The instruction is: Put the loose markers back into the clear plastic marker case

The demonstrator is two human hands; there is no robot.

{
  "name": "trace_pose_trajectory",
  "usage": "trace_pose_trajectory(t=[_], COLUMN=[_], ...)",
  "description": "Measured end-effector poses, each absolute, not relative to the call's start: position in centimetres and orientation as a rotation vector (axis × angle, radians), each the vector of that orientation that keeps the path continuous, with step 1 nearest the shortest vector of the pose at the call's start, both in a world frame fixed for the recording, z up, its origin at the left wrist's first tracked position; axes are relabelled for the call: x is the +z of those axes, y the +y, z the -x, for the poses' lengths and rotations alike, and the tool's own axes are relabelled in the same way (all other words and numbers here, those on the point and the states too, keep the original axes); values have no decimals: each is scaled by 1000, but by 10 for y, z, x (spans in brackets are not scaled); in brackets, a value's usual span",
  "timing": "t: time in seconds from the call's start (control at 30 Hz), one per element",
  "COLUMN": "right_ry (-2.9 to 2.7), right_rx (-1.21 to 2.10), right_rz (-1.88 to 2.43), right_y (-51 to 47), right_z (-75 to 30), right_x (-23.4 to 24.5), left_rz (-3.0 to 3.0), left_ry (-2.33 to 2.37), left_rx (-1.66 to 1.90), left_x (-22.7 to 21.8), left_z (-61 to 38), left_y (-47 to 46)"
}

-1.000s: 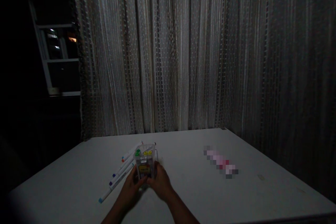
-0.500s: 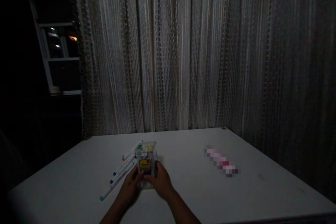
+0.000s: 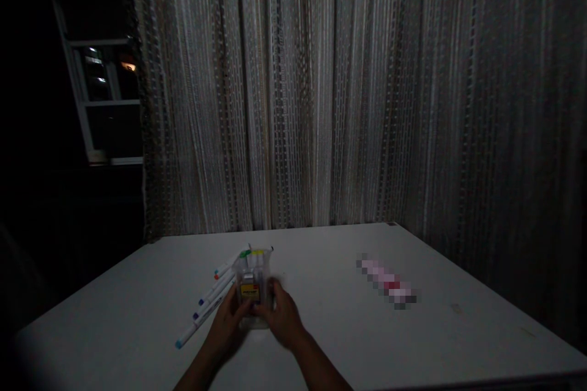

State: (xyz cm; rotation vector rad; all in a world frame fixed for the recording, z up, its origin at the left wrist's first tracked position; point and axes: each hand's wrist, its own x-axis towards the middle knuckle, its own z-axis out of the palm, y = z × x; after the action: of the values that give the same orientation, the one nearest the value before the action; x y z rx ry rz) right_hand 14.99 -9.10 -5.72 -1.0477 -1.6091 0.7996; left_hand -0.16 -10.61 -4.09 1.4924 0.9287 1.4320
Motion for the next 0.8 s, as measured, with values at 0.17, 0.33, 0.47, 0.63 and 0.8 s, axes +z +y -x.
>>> trace_pose_trajectory(t=[0.17, 0.33, 0.47, 0.63, 0.8], right_ry=[-1605, -1617, -1635, -1653, -1673], right_rx=[836, 814, 762, 653, 668], right_rz=[1063, 1152, 1203, 1225, 1207], right_y=[-92, -93, -91, -89, -90], right_z=[-148, -146, -147, -148, -149], right_x=[-58, -57, -62, -66, -63], left_rz=[-1443, -1371, -1300, -1277, -1331], left_ry=[845, 828, 823, 831, 818], left_rx=[1427, 1452, 1487, 1487, 1467], left_x=[-40, -52, -58, -59, -59], left_z=[1, 3, 3, 4, 5], left_y=[-106, -100, -98, -97, -96])
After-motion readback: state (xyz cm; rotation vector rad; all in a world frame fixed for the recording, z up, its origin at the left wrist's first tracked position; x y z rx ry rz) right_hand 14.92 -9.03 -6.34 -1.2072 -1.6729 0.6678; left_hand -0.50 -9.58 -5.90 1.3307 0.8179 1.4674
